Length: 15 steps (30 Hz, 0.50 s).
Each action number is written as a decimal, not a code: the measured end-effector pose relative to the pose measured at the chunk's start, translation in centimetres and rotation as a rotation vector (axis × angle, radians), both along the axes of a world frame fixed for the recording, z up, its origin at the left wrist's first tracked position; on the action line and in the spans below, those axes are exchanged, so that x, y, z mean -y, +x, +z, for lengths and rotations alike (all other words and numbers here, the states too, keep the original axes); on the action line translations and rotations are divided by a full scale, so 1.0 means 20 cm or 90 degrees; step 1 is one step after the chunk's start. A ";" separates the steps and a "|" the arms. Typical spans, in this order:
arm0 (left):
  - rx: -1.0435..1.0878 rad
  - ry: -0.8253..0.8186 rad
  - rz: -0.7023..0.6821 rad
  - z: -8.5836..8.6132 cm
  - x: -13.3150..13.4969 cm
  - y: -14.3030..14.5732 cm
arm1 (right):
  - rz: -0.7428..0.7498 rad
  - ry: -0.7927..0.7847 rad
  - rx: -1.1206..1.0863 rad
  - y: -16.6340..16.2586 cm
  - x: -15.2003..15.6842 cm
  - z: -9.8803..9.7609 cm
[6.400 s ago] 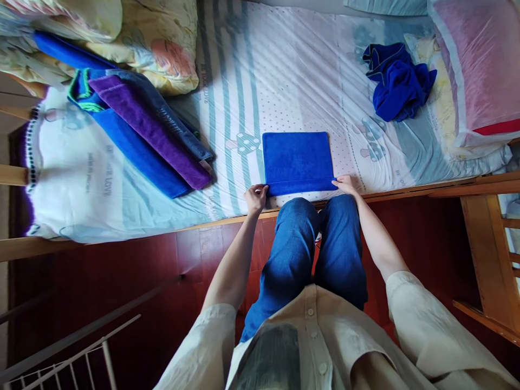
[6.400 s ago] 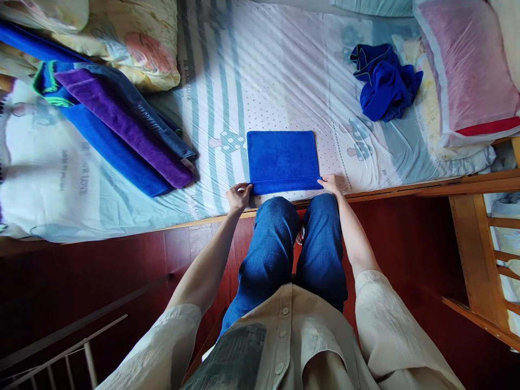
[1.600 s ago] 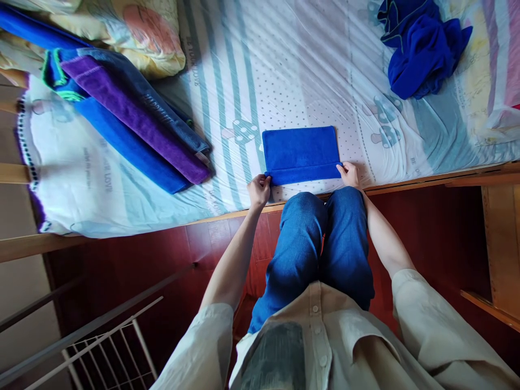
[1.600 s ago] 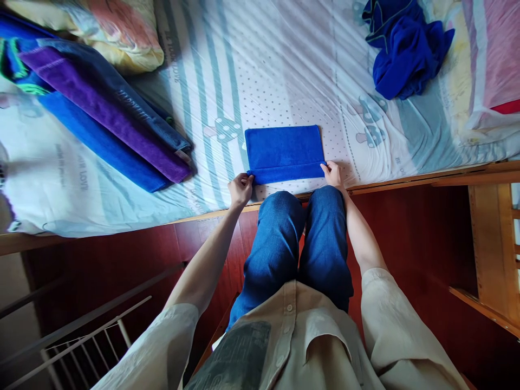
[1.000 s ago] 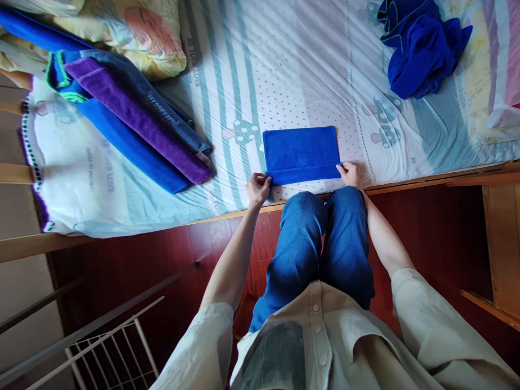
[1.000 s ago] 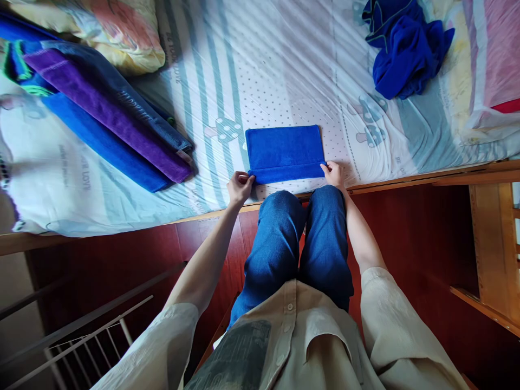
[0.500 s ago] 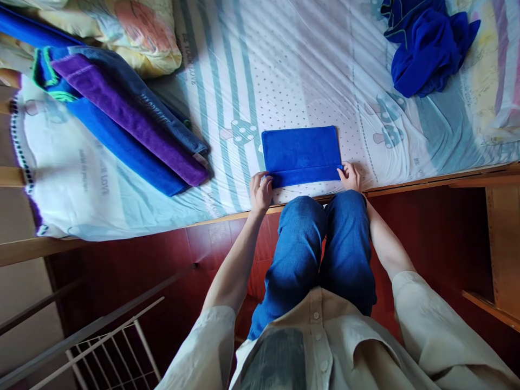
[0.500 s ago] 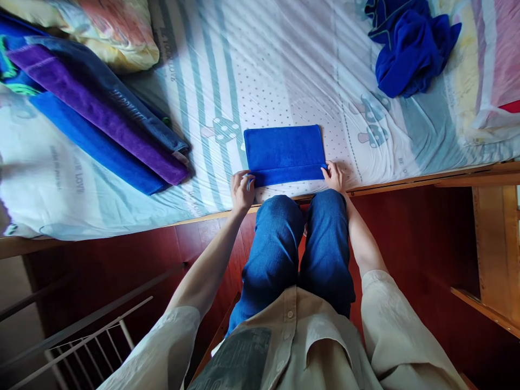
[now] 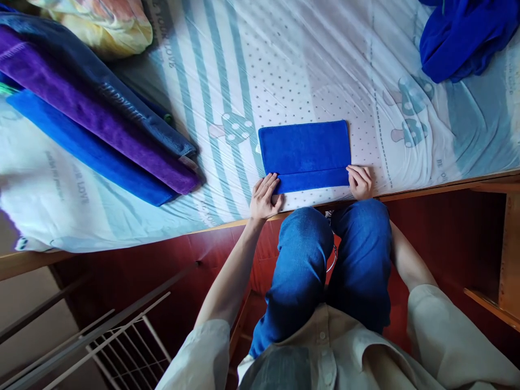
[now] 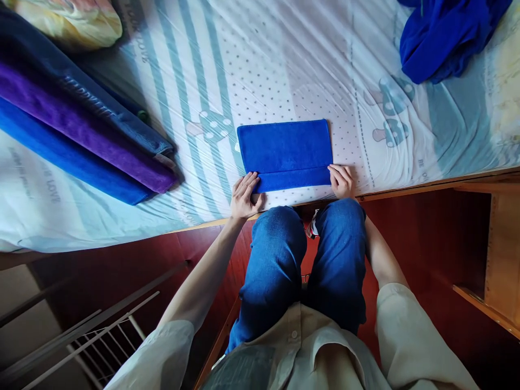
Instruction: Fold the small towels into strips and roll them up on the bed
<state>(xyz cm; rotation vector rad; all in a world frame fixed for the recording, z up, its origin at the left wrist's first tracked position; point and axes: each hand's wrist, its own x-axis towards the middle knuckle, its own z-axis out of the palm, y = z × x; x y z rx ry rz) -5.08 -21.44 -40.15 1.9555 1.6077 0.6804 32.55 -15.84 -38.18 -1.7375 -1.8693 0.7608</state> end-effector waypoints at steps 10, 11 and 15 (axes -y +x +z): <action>0.041 -0.033 0.050 0.03 -0.05 0.01 | 0.085 0.041 0.064 0.01 0.03 0.02; 0.049 -0.038 0.057 0.04 -0.05 0.01 | 0.084 0.047 0.066 0.02 0.03 0.01; 0.077 -0.052 0.072 0.06 -0.08 0.00 | 0.078 0.052 0.049 0.03 0.01 0.01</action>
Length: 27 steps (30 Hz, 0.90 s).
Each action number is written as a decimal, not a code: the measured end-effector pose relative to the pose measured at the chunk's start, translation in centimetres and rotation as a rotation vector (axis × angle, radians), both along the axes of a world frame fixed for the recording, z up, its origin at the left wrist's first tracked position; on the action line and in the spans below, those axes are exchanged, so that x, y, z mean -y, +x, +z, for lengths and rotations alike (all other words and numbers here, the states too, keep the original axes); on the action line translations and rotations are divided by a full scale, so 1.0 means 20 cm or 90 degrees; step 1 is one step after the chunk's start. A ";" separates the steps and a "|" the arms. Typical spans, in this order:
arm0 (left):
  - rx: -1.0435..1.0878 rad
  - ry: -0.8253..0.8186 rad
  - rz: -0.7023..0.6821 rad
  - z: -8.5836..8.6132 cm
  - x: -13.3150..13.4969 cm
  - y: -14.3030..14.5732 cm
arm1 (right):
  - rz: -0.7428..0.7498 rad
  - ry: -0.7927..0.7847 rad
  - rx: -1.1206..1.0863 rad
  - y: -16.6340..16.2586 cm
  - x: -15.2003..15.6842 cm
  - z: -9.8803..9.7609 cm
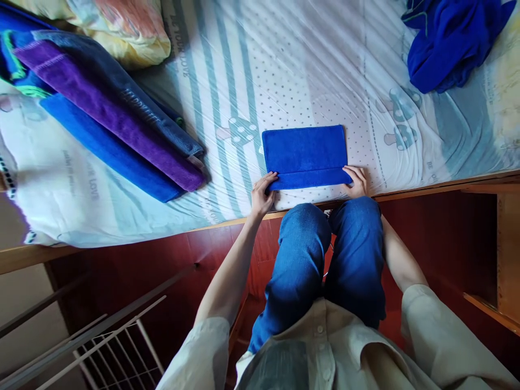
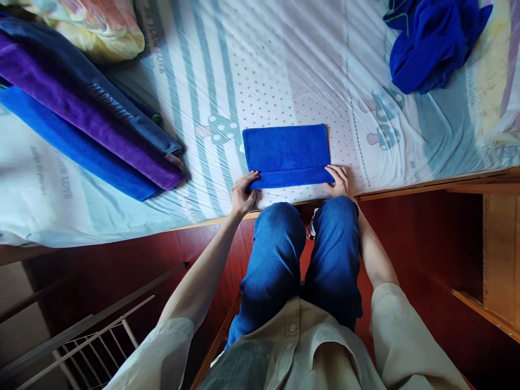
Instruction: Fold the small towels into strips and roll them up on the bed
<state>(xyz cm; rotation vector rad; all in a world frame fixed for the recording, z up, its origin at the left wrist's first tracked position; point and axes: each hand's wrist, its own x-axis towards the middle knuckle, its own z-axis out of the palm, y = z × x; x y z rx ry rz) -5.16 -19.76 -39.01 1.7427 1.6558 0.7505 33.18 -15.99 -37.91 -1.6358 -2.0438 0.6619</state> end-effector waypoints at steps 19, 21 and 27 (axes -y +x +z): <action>0.070 0.028 0.109 -0.03 -0.03 -0.01 | -0.110 -0.062 -0.202 -0.10 -0.08 0.01; 0.100 0.022 0.137 -0.03 -0.03 -0.01 | -0.128 -0.061 -0.230 -0.10 -0.08 0.00; 0.137 -0.013 0.234 -0.01 -0.05 0.02 | -0.212 -0.064 -0.221 -0.09 -0.11 -0.05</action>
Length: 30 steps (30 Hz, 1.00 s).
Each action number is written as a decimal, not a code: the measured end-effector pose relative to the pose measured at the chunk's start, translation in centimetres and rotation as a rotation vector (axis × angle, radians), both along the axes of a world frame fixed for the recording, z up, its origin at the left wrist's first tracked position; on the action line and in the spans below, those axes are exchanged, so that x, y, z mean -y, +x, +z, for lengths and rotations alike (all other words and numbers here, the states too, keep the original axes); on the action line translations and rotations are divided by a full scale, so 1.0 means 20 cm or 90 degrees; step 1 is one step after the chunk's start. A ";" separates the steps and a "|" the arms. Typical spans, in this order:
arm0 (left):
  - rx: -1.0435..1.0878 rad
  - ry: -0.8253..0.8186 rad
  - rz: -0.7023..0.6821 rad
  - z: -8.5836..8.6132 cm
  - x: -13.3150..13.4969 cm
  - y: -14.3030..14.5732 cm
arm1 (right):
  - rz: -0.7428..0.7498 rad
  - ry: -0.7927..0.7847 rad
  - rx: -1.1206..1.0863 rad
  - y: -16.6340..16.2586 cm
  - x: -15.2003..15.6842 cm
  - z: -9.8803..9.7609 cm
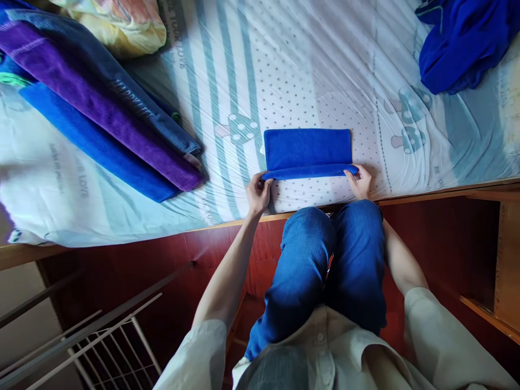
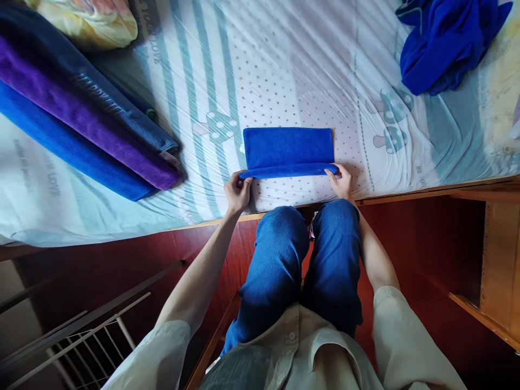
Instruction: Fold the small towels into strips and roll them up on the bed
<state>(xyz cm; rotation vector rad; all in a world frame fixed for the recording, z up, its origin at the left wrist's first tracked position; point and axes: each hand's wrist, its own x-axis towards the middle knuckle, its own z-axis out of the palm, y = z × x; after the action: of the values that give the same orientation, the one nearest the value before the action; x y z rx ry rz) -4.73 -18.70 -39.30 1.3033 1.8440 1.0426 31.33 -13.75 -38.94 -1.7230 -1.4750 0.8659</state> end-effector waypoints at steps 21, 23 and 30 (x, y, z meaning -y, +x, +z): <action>-0.125 -0.289 -0.032 0.21 -0.16 -0.01 | -0.007 -0.166 0.021 -0.02 -0.09 0.10; -0.144 -0.311 -0.024 0.23 -0.16 0.00 | -0.012 -0.199 0.028 -0.03 -0.09 0.10; -0.161 -0.325 0.005 0.23 -0.10 0.01 | 0.000 -0.286 0.051 -0.01 -0.03 0.14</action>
<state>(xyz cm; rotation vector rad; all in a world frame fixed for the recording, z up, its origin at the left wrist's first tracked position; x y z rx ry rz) -4.45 -16.68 -34.67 1.1489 2.1192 0.3728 31.08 -13.19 -36.18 -2.0994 -1.4045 1.2103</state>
